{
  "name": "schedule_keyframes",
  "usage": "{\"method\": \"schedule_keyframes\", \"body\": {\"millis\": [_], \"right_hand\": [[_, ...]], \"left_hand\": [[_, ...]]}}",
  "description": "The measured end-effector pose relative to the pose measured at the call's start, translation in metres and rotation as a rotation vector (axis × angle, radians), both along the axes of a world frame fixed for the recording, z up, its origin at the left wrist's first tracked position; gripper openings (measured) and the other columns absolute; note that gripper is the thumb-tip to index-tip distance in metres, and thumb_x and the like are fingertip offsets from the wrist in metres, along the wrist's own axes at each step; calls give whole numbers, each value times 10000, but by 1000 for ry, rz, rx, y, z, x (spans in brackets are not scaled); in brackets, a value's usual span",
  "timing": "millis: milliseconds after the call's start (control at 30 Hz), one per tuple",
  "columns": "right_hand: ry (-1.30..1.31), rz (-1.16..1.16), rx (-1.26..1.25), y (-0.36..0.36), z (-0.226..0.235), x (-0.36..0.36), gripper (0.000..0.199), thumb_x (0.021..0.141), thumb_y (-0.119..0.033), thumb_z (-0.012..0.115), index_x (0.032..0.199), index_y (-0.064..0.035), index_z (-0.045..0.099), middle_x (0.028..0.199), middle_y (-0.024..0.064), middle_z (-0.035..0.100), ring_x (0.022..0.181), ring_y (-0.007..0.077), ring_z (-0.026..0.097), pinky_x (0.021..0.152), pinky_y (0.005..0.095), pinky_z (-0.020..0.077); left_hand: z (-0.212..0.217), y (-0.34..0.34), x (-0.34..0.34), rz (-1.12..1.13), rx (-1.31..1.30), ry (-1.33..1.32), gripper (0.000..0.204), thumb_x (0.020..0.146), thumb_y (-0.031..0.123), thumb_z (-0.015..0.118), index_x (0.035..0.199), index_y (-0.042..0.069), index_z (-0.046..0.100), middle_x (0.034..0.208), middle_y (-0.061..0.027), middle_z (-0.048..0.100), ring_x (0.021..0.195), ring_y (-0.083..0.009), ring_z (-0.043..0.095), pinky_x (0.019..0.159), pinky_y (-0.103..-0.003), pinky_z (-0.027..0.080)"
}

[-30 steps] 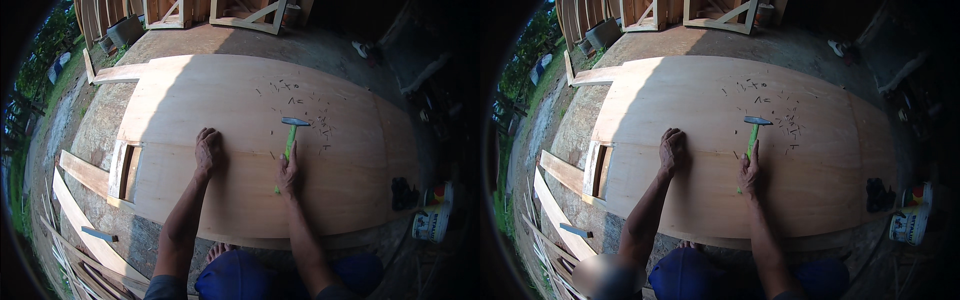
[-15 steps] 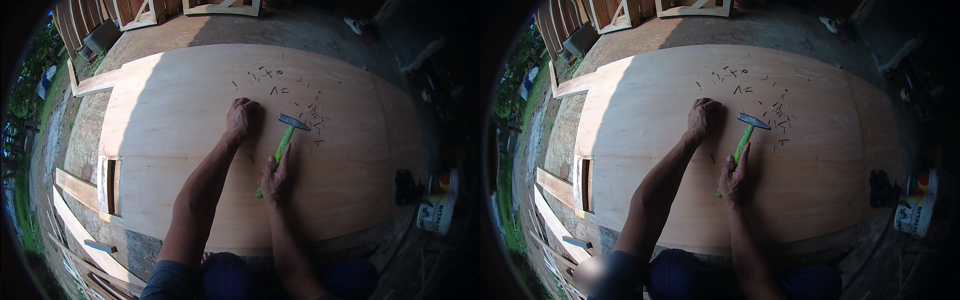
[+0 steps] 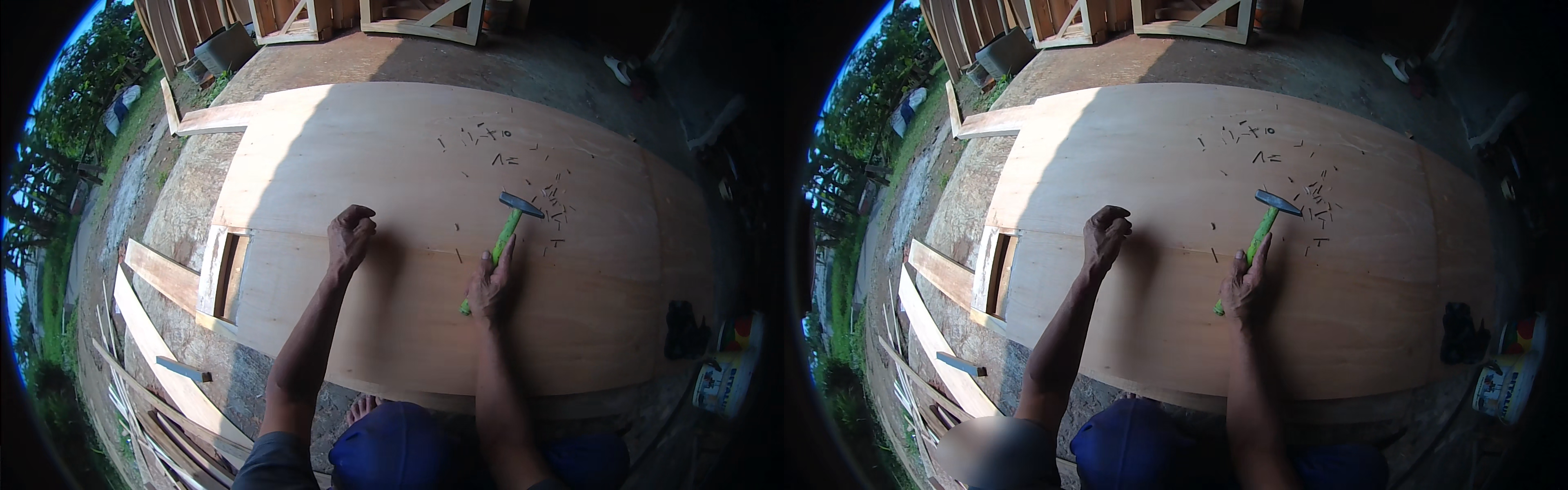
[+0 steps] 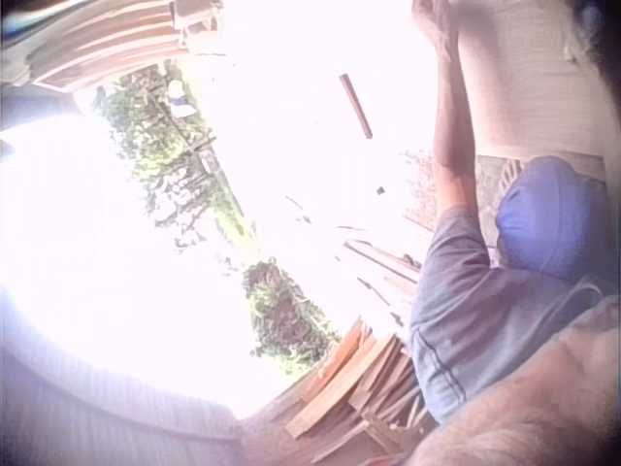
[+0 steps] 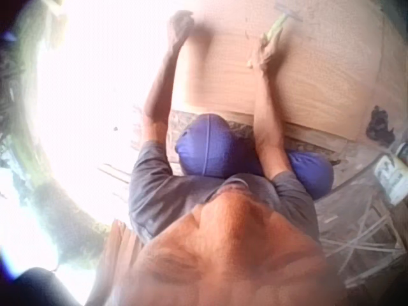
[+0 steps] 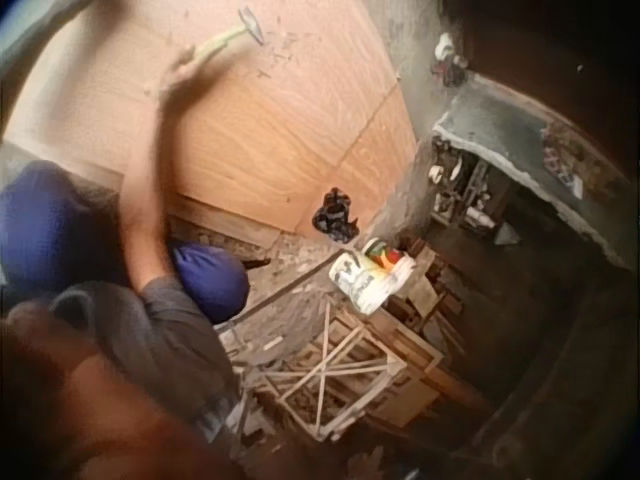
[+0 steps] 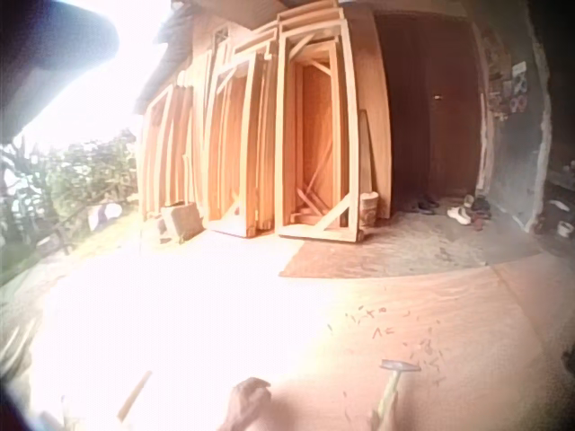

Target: The person hammers nails into a wooden frame using a hammer, then places a large plywood sheet over the frame and continues hammering nails to secure it. The person works on a concrete floor in an outdoor or semi-outdoor area with scattered wood pieces and tools.

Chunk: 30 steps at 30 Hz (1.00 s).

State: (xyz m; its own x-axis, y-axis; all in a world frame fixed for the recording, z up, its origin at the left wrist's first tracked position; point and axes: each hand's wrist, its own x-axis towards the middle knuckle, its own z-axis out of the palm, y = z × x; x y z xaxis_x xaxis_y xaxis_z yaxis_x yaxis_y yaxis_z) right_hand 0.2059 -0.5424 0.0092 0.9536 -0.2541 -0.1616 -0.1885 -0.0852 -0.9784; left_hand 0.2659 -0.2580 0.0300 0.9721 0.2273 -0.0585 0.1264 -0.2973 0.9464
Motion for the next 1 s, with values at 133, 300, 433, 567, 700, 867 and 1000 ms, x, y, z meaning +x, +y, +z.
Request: {"method": "schedule_keyframes", "body": {"millis": [133,300,433,567,700,867,1000], "right_hand": [[-81,-48,17,1,7,-1,665,1086,-202,455,1654,-169,111,1387,206,527,453,130,494,364,287,420],[-92,12,-70,38,23,-7,674,1084,-206,460,1655,-156,105,1285,200,563,447,120,484,361,283,410],[-99,134,-31,66,26,-25,684,1079,-222,469,1652,-124,108,949,101,582,445,93,450,367,267,399],[-160,324,30,108,33,-39,673,1075,-218,466,1650,-110,132,698,-8,450,447,70,420,378,252,388],[-104,413,105,143,42,-47,643,1063,-171,480,1639,-83,207,730,-11,495,483,42,399,440,221,378],[-314,521,-169,157,29,-38,662,1029,-98,530,1624,-59,243,738,77,613,535,130,527,513,308,466],[-334,674,-405,179,53,-33,670,1022,-101,534,1620,-52,238,709,115,608,544,202,585,522,370,490]], "left_hand": [[8,79,-45,310,-386,8,262,966,166,684,1158,-11,707,1017,-104,755,874,-160,712,756,-296,560],[-24,150,-81,317,30,-188,135,940,119,700,1055,48,712,968,-88,739,879,-210,674,799,-330,531],[-23,119,-82,416,509,-190,63,921,124,688,979,109,669,932,-88,697,953,-303,613,869,-433,461],[-24,114,-75,445,395,-119,111,943,178,671,1046,139,668,996,-91,705,1005,-305,620,955,-460,428],[-25,113,-65,484,441,-213,121,934,191,683,1050,155,686,1051,-57,706,1160,-285,597,1113,-483,348],[-22,109,-61,405,597,-140,136,920,225,689,1045,172,700,1203,-6,665,1332,-251,509,1207,-540,230],[-25,111,-63,424,665,-107,147,917,247,687,1048,182,702,1243,-8,644,1345,-248,493,1203,-543,232]]}}
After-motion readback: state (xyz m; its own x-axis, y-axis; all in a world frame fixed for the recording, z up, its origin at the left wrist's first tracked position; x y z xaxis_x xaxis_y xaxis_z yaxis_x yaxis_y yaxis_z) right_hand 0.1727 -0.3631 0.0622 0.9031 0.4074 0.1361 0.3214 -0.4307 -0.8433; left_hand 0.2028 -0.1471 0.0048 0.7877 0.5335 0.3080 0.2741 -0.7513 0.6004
